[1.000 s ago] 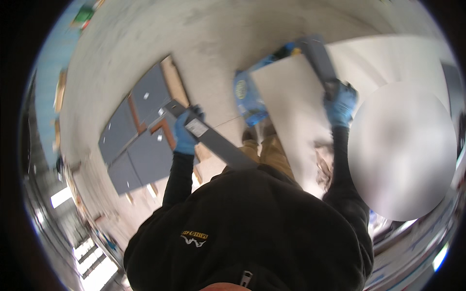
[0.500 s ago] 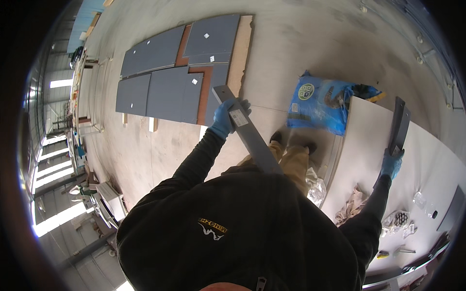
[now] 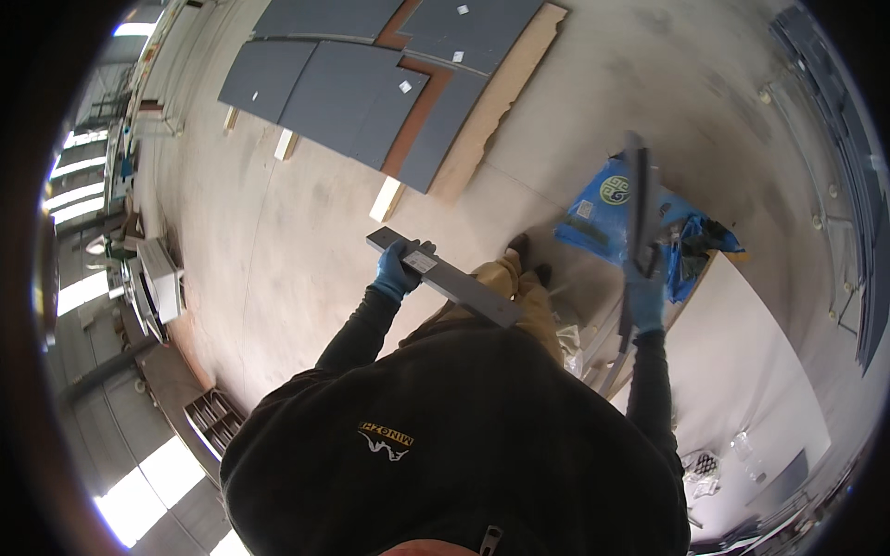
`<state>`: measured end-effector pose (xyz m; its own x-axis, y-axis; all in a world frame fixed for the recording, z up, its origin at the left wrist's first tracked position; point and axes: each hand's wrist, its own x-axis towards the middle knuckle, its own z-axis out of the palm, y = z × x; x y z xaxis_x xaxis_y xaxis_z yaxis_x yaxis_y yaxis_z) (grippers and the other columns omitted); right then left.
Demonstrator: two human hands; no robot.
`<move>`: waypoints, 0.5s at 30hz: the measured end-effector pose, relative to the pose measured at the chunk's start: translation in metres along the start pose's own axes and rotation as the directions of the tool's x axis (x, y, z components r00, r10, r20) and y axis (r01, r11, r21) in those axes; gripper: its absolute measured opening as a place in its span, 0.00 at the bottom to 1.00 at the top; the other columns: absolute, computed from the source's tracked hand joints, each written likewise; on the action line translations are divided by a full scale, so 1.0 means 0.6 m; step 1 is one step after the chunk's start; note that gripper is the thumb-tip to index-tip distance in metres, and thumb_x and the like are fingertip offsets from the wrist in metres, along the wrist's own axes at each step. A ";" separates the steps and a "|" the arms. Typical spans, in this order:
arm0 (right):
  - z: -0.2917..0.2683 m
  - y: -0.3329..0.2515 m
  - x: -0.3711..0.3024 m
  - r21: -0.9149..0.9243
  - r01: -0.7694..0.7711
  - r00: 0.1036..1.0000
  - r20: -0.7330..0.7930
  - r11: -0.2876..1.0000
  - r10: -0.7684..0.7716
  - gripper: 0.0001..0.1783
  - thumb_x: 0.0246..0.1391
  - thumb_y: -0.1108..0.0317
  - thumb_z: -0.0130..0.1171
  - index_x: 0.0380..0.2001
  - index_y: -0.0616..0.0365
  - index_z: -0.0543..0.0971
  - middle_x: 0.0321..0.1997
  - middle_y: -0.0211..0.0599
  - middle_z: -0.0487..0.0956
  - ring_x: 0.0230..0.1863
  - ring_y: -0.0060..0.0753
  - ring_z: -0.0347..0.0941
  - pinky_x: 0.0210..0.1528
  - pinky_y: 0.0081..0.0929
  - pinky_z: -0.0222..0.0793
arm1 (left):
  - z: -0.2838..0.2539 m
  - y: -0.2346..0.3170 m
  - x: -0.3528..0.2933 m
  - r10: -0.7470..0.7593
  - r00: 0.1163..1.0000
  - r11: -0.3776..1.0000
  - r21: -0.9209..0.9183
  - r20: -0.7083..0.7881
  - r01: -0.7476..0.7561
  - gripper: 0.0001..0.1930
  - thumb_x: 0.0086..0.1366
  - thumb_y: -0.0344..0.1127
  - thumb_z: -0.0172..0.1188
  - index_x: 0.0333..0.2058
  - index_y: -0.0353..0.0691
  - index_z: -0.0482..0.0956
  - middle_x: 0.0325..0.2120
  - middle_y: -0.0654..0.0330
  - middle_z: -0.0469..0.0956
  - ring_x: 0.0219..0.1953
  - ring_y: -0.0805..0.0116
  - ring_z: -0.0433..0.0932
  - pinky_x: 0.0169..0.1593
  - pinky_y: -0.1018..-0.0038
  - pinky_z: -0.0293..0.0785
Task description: The person wipes several dark gray panels with a cloth, then pours liquid from a bottle onto the cloth and continues wiping. The person handles multiple panels one at a time, wiping each surface and placing them back on the floor or table.
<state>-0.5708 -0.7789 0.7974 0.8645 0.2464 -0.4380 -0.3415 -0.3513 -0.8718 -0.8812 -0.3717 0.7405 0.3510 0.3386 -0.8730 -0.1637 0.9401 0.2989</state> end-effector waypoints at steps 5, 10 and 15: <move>0.229 -0.069 -0.043 -0.182 -0.008 0.918 0.388 0.983 0.079 0.42 0.58 0.63 0.69 0.71 0.64 0.64 0.58 0.42 0.78 0.55 0.31 0.75 0.55 0.30 0.74 | -0.059 0.037 0.015 -0.011 0.998 0.996 -0.083 0.060 0.016 0.22 0.72 0.42 0.56 0.58 0.34 0.71 0.55 0.41 0.78 0.60 0.39 0.76 0.66 0.42 0.71; 0.456 -0.142 -0.085 -0.337 0.040 0.776 0.603 0.941 0.183 0.49 0.52 0.57 0.72 0.72 0.65 0.63 0.56 0.49 0.81 0.56 0.39 0.78 0.59 0.34 0.73 | -0.046 0.106 0.056 -0.056 0.969 0.992 -0.097 0.241 0.082 0.20 0.72 0.51 0.63 0.53 0.44 0.77 0.43 0.54 0.81 0.46 0.54 0.80 0.50 0.55 0.80; 0.681 -0.159 -0.098 -0.536 0.194 0.733 0.636 0.822 0.242 0.51 0.51 0.55 0.71 0.74 0.65 0.61 0.66 0.60 0.76 0.66 0.52 0.75 0.67 0.39 0.69 | -0.041 0.233 0.089 0.035 0.971 0.998 -0.059 0.235 -0.022 0.29 0.76 0.58 0.56 0.59 0.38 0.76 0.53 0.55 0.81 0.52 0.57 0.81 0.59 0.56 0.78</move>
<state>-0.7397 -0.3910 0.8165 0.3166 0.6702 -0.6713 0.0844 -0.7247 -0.6838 -0.9078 -0.2233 0.7260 0.5521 0.3707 -0.7469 -0.2255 0.9287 0.2943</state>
